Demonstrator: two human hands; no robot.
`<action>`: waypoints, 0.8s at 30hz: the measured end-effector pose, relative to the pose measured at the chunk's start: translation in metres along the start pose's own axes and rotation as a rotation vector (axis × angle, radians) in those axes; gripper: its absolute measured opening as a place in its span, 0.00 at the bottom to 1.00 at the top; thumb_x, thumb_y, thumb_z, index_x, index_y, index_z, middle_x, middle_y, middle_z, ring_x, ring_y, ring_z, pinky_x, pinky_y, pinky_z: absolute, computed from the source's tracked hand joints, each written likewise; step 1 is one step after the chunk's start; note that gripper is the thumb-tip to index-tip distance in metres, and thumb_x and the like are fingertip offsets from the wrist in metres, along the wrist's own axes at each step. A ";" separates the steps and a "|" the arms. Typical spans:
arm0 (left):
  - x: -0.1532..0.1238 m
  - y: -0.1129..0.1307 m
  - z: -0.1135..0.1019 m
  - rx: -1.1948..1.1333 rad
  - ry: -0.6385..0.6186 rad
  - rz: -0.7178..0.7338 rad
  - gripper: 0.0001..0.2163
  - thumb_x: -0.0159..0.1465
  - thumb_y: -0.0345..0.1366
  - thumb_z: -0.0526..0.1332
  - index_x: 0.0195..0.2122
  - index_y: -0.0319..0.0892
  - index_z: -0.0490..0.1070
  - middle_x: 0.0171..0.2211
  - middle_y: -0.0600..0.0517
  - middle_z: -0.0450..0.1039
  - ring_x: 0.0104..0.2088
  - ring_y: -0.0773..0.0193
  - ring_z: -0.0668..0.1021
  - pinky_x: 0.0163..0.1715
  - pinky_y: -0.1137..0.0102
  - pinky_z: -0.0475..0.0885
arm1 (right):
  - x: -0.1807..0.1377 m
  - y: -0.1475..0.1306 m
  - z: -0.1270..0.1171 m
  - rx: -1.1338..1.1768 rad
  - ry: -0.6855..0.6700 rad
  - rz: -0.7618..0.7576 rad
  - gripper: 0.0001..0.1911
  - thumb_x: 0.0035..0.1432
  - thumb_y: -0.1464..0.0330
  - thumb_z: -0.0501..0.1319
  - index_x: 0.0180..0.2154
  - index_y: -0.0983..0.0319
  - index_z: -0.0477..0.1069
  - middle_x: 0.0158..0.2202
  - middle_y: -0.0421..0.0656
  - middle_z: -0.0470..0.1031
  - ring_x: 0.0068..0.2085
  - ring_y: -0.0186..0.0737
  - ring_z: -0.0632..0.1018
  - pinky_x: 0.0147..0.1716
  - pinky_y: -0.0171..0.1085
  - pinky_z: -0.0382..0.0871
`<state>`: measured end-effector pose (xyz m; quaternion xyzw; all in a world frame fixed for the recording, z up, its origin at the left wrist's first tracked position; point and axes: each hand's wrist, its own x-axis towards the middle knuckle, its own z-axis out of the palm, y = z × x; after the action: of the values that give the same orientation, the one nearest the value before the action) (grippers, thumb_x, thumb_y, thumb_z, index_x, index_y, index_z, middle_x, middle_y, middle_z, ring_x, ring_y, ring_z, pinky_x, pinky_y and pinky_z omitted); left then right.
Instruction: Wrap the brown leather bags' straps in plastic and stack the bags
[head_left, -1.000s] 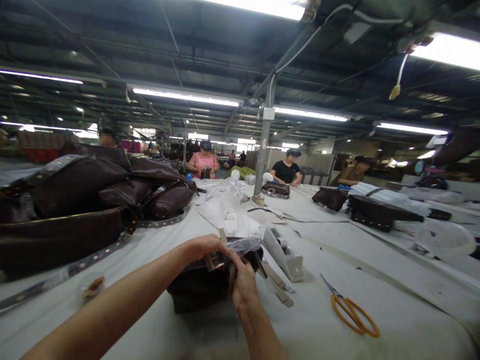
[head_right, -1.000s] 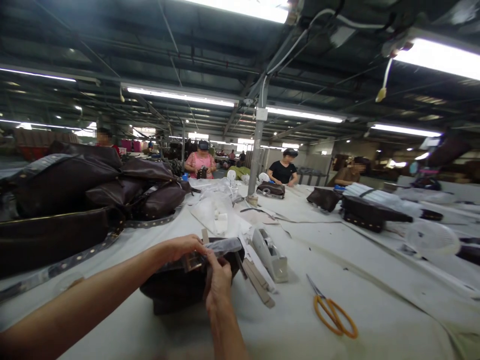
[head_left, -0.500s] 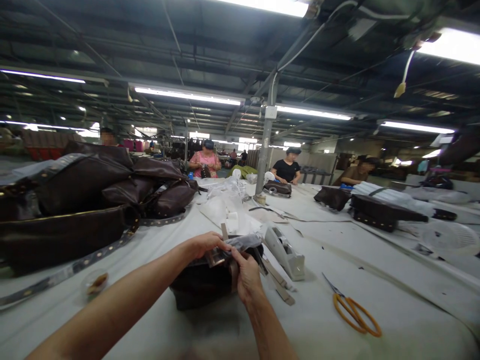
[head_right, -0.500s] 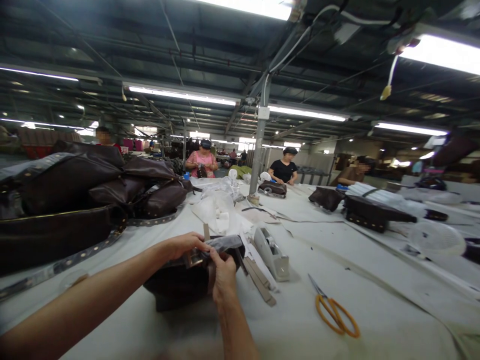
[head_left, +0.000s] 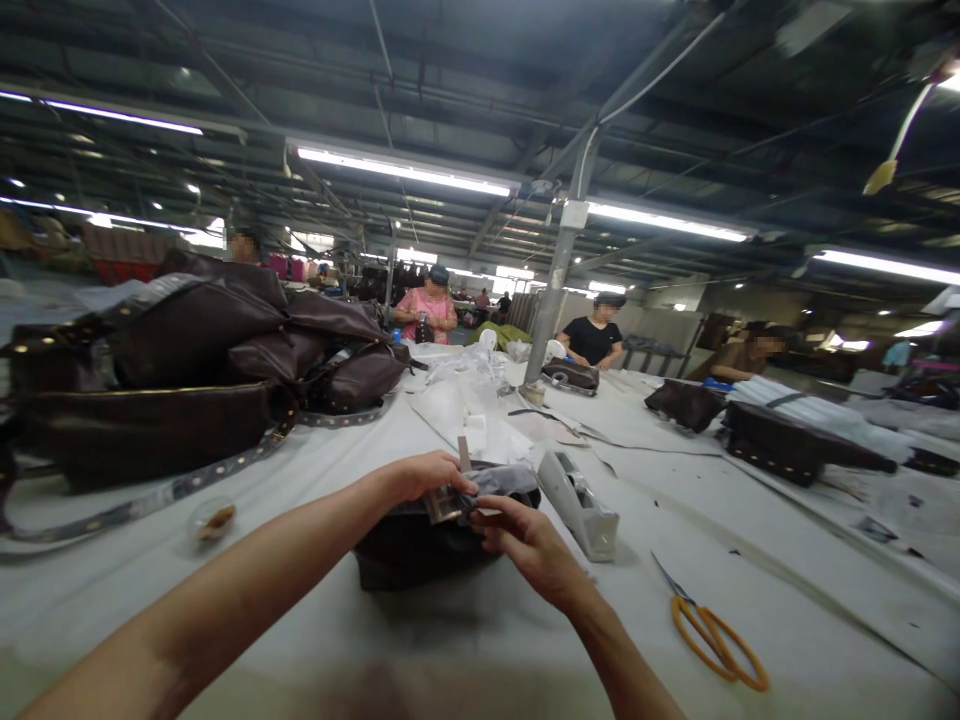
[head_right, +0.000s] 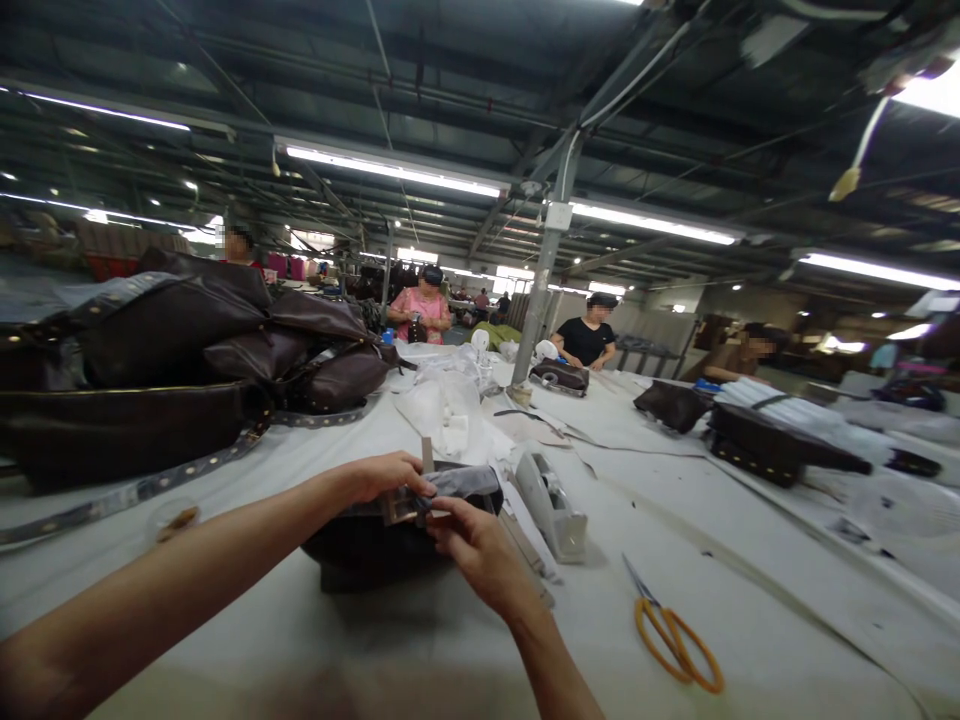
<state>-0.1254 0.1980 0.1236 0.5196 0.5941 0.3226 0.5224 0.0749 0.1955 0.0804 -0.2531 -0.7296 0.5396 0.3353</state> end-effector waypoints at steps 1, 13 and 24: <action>-0.001 0.000 0.001 -0.002 -0.011 0.002 0.09 0.43 0.34 0.67 0.23 0.40 0.69 0.21 0.56 0.69 0.22 0.67 0.71 0.21 0.73 0.65 | 0.005 0.000 -0.001 -0.172 0.036 -0.085 0.13 0.52 0.68 0.61 0.41 0.57 0.76 0.34 0.44 0.78 0.37 0.43 0.78 0.38 0.42 0.72; 0.003 -0.012 -0.007 0.048 -0.169 0.262 0.16 0.46 0.39 0.65 0.36 0.38 0.75 0.27 0.56 0.70 0.28 0.68 0.70 0.31 0.73 0.64 | 0.049 -0.013 -0.017 -0.437 0.037 -0.192 0.06 0.50 0.70 0.60 0.27 0.58 0.77 0.53 0.46 0.74 0.61 0.53 0.66 0.63 0.55 0.42; 0.014 -0.014 -0.021 0.132 -0.231 0.272 0.14 0.47 0.43 0.63 0.31 0.39 0.71 0.22 0.58 0.65 0.22 0.70 0.66 0.25 0.73 0.60 | 0.064 -0.012 -0.008 -0.336 0.104 -0.196 0.06 0.49 0.68 0.61 0.28 0.58 0.77 0.29 0.38 0.76 0.34 0.41 0.74 0.38 0.35 0.66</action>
<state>-0.1483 0.2116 0.1117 0.6619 0.4743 0.2891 0.5034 0.0394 0.2437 0.1071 -0.2608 -0.8121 0.3612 0.3767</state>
